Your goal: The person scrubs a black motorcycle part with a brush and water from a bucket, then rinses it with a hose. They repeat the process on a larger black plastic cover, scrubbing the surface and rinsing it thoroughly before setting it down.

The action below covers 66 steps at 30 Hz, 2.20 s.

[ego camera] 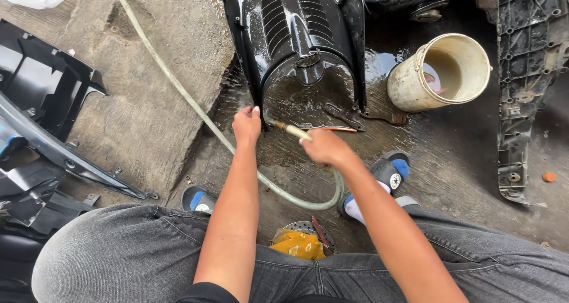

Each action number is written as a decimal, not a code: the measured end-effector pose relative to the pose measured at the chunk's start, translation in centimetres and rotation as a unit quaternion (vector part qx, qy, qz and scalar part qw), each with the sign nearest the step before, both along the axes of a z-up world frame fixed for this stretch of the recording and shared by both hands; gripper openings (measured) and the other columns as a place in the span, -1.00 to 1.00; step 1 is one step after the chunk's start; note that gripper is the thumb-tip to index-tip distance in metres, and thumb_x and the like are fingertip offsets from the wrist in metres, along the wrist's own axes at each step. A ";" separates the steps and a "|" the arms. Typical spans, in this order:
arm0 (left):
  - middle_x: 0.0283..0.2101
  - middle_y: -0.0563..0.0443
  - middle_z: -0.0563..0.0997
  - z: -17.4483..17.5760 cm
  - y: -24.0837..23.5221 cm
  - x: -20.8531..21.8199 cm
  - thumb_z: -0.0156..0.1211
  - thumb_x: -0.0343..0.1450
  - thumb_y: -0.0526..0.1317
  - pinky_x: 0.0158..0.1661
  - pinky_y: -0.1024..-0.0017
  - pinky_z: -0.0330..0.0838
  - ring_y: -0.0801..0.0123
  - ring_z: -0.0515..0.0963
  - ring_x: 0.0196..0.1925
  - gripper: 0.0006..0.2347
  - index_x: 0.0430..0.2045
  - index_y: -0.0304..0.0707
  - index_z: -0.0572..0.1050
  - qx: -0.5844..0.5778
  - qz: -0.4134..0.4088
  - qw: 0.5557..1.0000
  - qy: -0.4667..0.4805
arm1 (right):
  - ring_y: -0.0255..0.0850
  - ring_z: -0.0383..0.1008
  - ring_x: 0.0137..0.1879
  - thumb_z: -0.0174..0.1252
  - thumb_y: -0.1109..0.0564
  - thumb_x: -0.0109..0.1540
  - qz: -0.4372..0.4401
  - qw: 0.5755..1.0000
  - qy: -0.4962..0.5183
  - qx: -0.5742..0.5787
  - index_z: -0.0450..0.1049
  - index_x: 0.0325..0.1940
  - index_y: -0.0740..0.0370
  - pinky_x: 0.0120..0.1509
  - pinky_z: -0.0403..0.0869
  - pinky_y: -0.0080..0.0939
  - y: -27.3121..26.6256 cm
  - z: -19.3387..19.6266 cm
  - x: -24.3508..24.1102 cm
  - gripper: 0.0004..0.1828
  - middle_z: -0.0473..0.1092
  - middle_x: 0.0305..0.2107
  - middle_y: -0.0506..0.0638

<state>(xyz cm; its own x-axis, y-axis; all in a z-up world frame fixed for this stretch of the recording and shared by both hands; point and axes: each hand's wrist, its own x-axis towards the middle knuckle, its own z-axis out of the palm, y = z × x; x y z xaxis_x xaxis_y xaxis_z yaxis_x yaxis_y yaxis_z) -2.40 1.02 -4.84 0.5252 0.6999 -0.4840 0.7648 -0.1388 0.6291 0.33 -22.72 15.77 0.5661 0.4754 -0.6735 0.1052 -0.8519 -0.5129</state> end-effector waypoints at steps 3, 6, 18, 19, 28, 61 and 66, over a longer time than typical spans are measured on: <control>-0.07 -0.10 0.70 4.5 -2.0 -1.3 0.25 0.42 0.01 -0.38 0.28 0.74 0.06 0.69 -0.04 -0.60 0.07 -0.21 0.55 -0.097 0.073 0.991 -0.062 | 0.09 0.61 -0.42 -0.08 -0.06 0.25 -0.007 1.000 -0.007 0.017 0.59 -0.16 0.26 -0.14 0.52 0.08 0.3 -6.3 0.1 -0.58 0.49 -0.64 0.16; -0.04 -0.08 0.69 4.1 -2.0 -1.9 0.29 0.40 0.00 -0.36 0.31 0.75 0.09 0.68 -0.05 -0.60 0.08 -0.16 0.55 -0.117 0.068 0.989 -0.063 | 0.28 0.60 -0.22 -0.09 -0.08 0.26 0.021 1.000 0.001 0.009 0.58 -0.15 0.30 -0.08 0.47 0.21 1.1 -3.7 -0.8 -0.54 0.51 -0.55 0.29; 0.01 -0.12 0.66 2.6 -1.6 -1.7 0.35 0.41 -0.05 -0.28 0.29 0.76 0.07 0.66 0.01 -0.62 0.08 -0.14 0.55 -0.157 0.098 0.979 -0.085 | 0.05 0.59 -0.38 -0.02 -0.15 0.20 -0.038 0.998 0.050 0.006 0.61 -0.25 0.14 -0.06 0.48 0.07 0.4 -4.2 0.1 -0.60 0.47 -0.56 0.21; 0.01 -0.12 0.66 2.7 -1.8 -1.7 0.35 0.41 -0.05 -0.28 0.29 0.76 0.07 0.66 0.01 -0.62 0.08 -0.14 0.55 -0.156 0.098 0.979 -0.086 | 0.05 0.59 -0.38 -0.02 -0.15 0.20 -0.038 0.998 0.049 0.006 0.61 -0.25 0.14 -0.06 0.48 0.07 0.5 -3.6 0.1 -0.60 0.47 -0.56 0.21; -0.32 -0.04 0.69 5.1 -4.3 -1.1 0.09 0.44 0.14 -0.02 0.16 0.60 0.02 0.66 -0.05 -0.68 -0.45 0.00 0.66 0.053 0.177 0.983 -0.008 | 0.30 0.55 0.00 -0.04 -0.14 0.23 -0.104 0.990 -0.003 0.090 0.58 -0.10 0.16 0.06 0.43 0.22 1.1 -1.9 -0.8 -0.57 0.53 -0.35 0.36; -0.38 0.05 0.62 7.3 -12.1 9.2 0.29 0.43 -0.11 -0.33 0.55 0.58 0.43 0.66 -0.35 -0.80 -0.26 -0.25 0.60 -0.602 0.110 0.766 -0.197 | 0.16 0.50 -0.27 -0.02 -0.11 0.34 -0.376 0.899 -0.142 0.173 0.47 -0.25 0.19 -0.11 0.38 0.19 -1.6 -1.6 -2.8 -0.65 0.40 -0.55 0.29; -0.28 -0.06 0.40 4.4 -12.9 9.9 0.55 0.28 -0.01 -0.38 0.35 0.68 0.25 0.62 -0.37 -0.48 -0.06 -0.36 0.45 -0.504 0.123 0.835 -0.184 | 0.11 0.46 -0.34 0.02 -0.10 0.35 -0.361 0.900 -0.155 0.191 0.58 -0.17 0.12 -0.15 0.40 0.14 -3.0 -3.5 -3.0 -0.68 0.40 -0.56 0.26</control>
<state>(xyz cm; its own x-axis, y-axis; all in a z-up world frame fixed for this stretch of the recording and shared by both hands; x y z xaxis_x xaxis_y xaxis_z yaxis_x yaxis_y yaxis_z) 7.50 -11.92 -0.47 0.6688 0.1428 -0.7296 0.4215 0.7355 0.5304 -2.67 -25.68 12.28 0.9523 0.0726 -0.2963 -0.2165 -0.5235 -0.8240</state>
